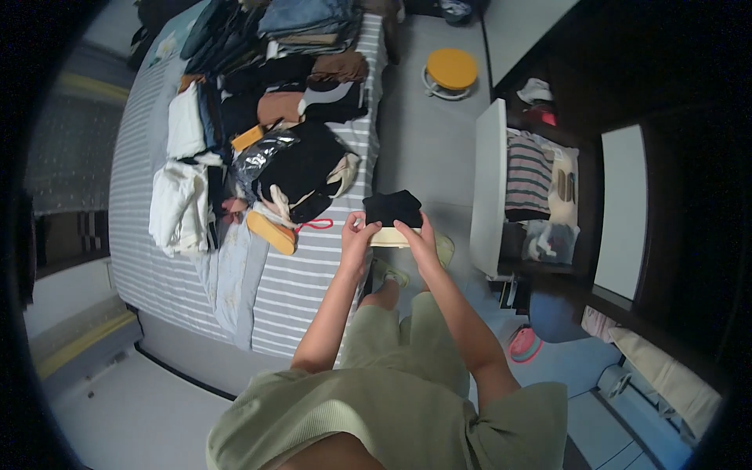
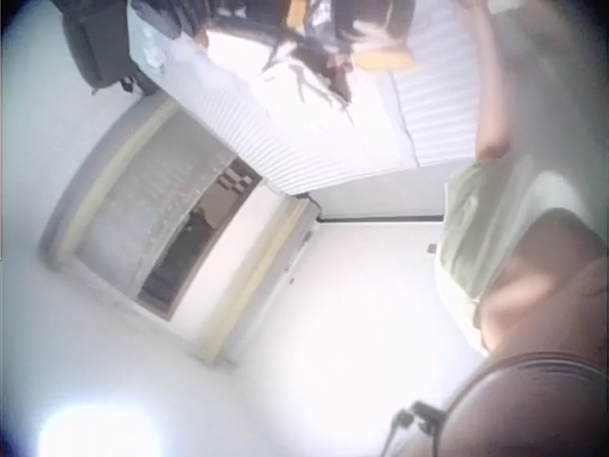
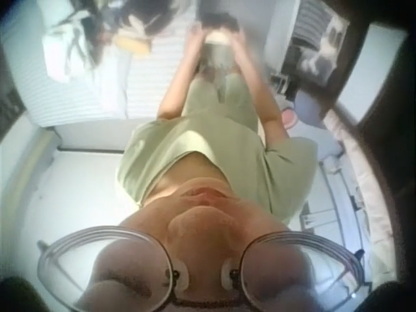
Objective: The person puts various items of clothing, a small box, and a pair of yellow insoles into a dresser drawer.
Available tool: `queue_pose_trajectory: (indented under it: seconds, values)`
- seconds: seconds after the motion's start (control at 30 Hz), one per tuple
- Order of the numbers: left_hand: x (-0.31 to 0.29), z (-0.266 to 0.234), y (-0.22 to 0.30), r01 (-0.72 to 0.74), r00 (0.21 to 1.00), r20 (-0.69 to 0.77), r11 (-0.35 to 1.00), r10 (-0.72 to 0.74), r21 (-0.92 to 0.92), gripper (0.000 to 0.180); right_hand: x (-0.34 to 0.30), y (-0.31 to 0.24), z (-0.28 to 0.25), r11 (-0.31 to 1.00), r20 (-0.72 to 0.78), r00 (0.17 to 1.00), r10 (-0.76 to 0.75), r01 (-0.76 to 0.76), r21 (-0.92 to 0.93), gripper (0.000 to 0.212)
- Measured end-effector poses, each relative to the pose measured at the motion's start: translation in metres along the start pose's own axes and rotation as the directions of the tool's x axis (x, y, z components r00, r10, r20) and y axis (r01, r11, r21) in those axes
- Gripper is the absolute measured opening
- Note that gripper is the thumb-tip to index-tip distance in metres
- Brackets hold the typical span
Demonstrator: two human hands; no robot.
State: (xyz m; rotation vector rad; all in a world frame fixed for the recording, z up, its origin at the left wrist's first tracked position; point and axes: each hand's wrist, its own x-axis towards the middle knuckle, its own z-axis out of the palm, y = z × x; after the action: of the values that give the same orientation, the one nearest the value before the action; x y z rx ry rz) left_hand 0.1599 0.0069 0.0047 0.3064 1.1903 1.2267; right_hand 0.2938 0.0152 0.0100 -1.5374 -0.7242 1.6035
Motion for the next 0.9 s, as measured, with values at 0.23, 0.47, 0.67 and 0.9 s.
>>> queue_pose_trajectory:
  seconds: [0.23, 0.47, 0.67, 0.9]
  values:
    - [0.0, 0.063, -0.011, 0.036, 0.99, 0.136, 0.999, -0.036, 0.001, 0.022, -0.002, -0.03, -0.057, 0.992, -0.069, 0.993, -0.1, 0.104, 0.065, 0.05]
    - [-0.012, 0.162, -0.025, 0.077, 0.964, 0.253, 0.997, -0.081, 0.027, 0.02, 0.001, -0.06, -0.141, 0.971, -0.189, 0.971, -0.15, 0.18, 0.156, 0.049]
    - [-0.006, 0.25, -0.046, 0.065, 0.946, 0.311, 0.993, -0.093, 0.1, 0.023, 0.015, -0.098, -0.216, 0.945, -0.264, 0.953, -0.146, 0.213, 0.248, 0.055]
    - [0.04, 0.354, -0.064, -0.021, 0.917, 0.398, 1.0, 0.01, 0.023, 0.031, 0.07, -0.152, -0.289, 0.907, -0.271, 0.939, -0.213, 0.293, 0.301, 0.058]
